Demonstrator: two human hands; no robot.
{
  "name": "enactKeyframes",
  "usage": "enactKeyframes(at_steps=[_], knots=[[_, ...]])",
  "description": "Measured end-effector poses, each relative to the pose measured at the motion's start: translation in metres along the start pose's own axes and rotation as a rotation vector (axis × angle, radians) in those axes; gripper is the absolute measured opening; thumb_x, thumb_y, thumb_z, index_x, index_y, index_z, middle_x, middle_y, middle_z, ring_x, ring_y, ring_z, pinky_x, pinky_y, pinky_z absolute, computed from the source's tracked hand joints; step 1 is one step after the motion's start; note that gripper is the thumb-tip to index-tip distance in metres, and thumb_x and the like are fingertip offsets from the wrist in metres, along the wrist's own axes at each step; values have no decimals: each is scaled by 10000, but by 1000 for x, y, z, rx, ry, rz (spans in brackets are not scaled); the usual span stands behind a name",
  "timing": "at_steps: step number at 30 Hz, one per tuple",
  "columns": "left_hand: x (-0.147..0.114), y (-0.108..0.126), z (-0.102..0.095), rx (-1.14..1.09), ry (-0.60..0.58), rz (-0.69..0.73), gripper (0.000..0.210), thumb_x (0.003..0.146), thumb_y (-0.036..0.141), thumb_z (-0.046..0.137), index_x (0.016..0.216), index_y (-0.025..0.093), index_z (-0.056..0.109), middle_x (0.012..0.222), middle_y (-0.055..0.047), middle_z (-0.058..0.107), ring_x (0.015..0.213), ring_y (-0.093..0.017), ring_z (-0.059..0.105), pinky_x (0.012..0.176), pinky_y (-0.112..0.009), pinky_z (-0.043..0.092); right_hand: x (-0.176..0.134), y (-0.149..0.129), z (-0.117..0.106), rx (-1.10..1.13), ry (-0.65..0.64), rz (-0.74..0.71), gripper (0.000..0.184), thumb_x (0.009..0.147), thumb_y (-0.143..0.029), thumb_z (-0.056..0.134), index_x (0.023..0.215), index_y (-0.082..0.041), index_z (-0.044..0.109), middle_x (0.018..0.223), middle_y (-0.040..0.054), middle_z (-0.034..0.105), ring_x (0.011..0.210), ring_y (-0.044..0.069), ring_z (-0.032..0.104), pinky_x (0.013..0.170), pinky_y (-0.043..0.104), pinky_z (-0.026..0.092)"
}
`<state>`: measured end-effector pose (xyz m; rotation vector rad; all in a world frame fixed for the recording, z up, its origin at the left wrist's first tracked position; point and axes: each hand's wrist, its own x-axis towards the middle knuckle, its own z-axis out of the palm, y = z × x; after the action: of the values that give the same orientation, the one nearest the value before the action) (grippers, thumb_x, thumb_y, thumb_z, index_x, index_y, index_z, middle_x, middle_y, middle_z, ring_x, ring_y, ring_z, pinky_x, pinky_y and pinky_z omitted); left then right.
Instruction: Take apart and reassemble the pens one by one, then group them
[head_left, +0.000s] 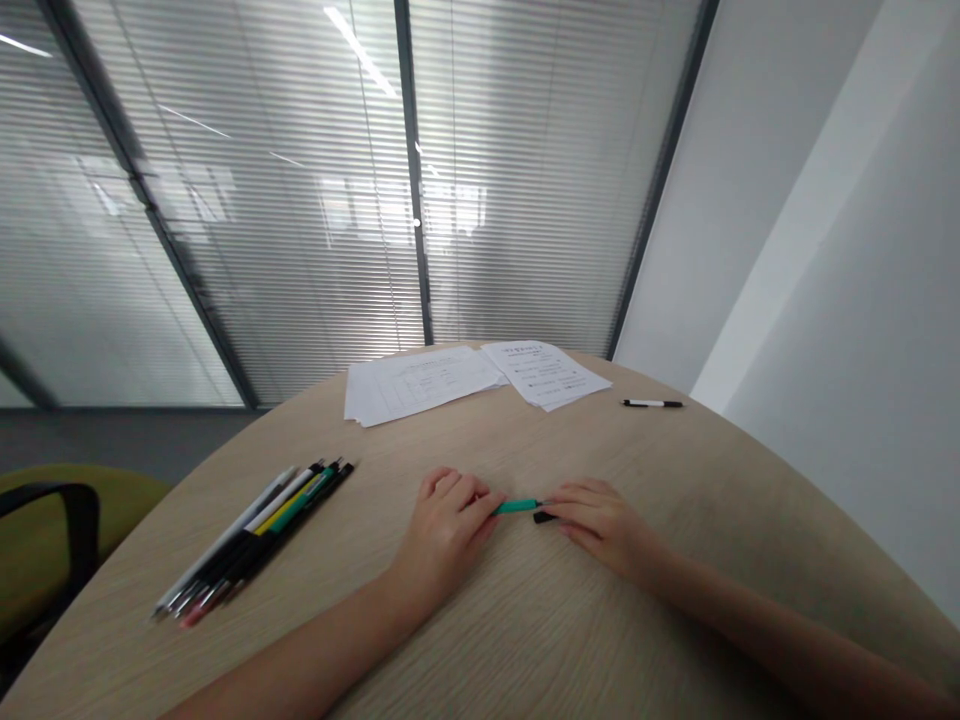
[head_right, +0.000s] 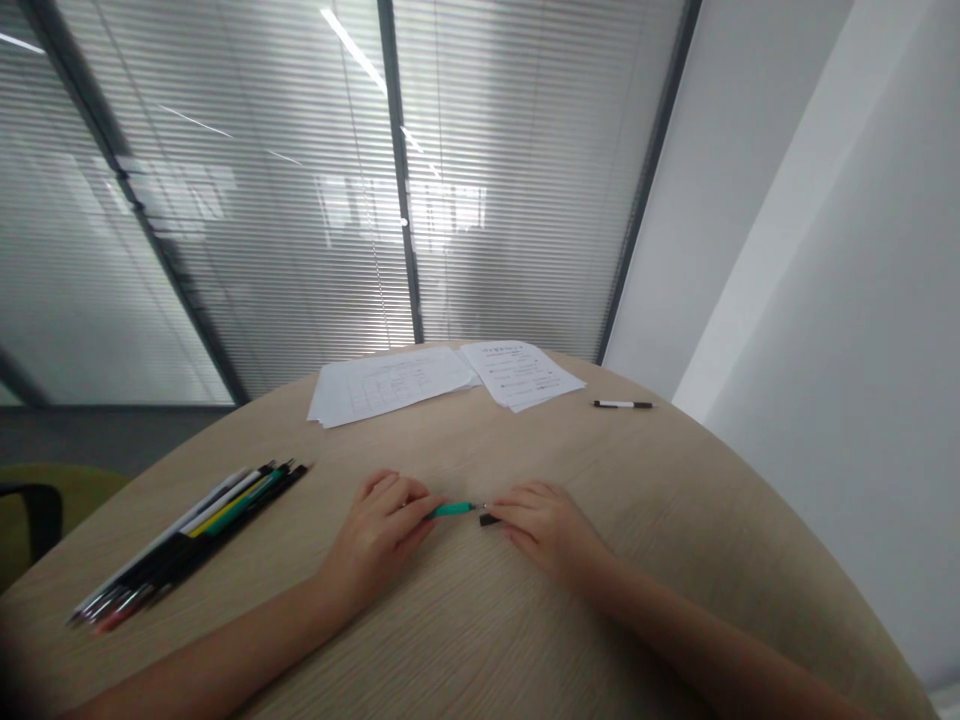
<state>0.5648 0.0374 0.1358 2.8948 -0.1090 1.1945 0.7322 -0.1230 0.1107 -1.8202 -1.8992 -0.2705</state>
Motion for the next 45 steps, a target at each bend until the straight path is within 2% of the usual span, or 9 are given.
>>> enactKeyframes(at_steps=[4, 8, 11, 20, 30, 36, 42, 45], knots=[[-1, 0, 1, -3, -27, -1, 173, 812, 173, 446, 873, 180, 608, 709, -18, 580, 659, -142, 497, 726, -348, 343, 1, -3, -2, 14, 85, 8, 238, 764, -95, 436, 905, -198, 598, 853, 45, 647, 813, 165, 573, 757, 329, 453], [-1, -1, 2, 3, -57, -38, 154, 794, 161, 475, 870, 174, 608, 723, -24, 586, 671, -151, 503, 729, -360, 342, -1, -4, -9, 78, 260, 88, 236, 757, -74, 412, 905, -179, 562, 857, 65, 621, 825, 150, 572, 732, 278, 476], [-1, -2, 2, 17, -65, -39, 148, 787, 154, 476, 840, 176, 613, 712, -25, 586, 662, -152, 498, 716, -360, 345, -2, -7, -14, 96, 332, 87, 226, 759, -78, 424, 909, -195, 546, 851, 56, 612, 819, 141, 576, 724, 260, 482], [-1, 1, 2, 48, -97, 1, 164, 785, 143, 462, 828, 198, 611, 690, -15, 582, 654, -147, 495, 732, -367, 350, -5, -17, -14, 98, 298, 21, 230, 784, -90, 422, 929, -212, 552, 870, 46, 602, 810, 132, 571, 719, 251, 483], [-1, 5, 3, 45, -38, 104, 167, 821, 150, 409, 861, 172, 570, 677, -16, 588, 647, -153, 497, 739, -353, 369, -8, -20, -10, 2, 259, -100, 243, 815, -98, 420, 1001, -211, 527, 895, 48, 616, 827, 138, 559, 732, 279, 476], [-1, 8, 1, 23, -29, 144, 150, 832, 130, 384, 888, 130, 523, 680, -26, 593, 664, -155, 505, 770, -333, 369, -7, -27, -14, -28, 302, -174, 258, 814, -75, 431, 1036, -188, 499, 872, 48, 633, 800, 140, 571, 723, 282, 480], [-1, 10, 0, 5, -12, 165, 142, 843, 134, 370, 903, 143, 498, 696, -17, 601, 660, -145, 515, 790, -328, 357, -7, -30, -12, -19, 310, -221, 255, 809, -74, 439, 1038, -163, 508, 885, 57, 639, 798, 148, 580, 722, 285, 490], [-1, 11, -2, -10, -9, 176, 114, 839, 141, 389, 835, 162, 501, 670, 2, 596, 639, -130, 509, 800, -319, 345, -5, -34, -12, 5, 324, -232, 246, 811, -84, 439, 1032, -164, 514, 864, 54, 644, 780, 146, 587, 705, 269, 497]])
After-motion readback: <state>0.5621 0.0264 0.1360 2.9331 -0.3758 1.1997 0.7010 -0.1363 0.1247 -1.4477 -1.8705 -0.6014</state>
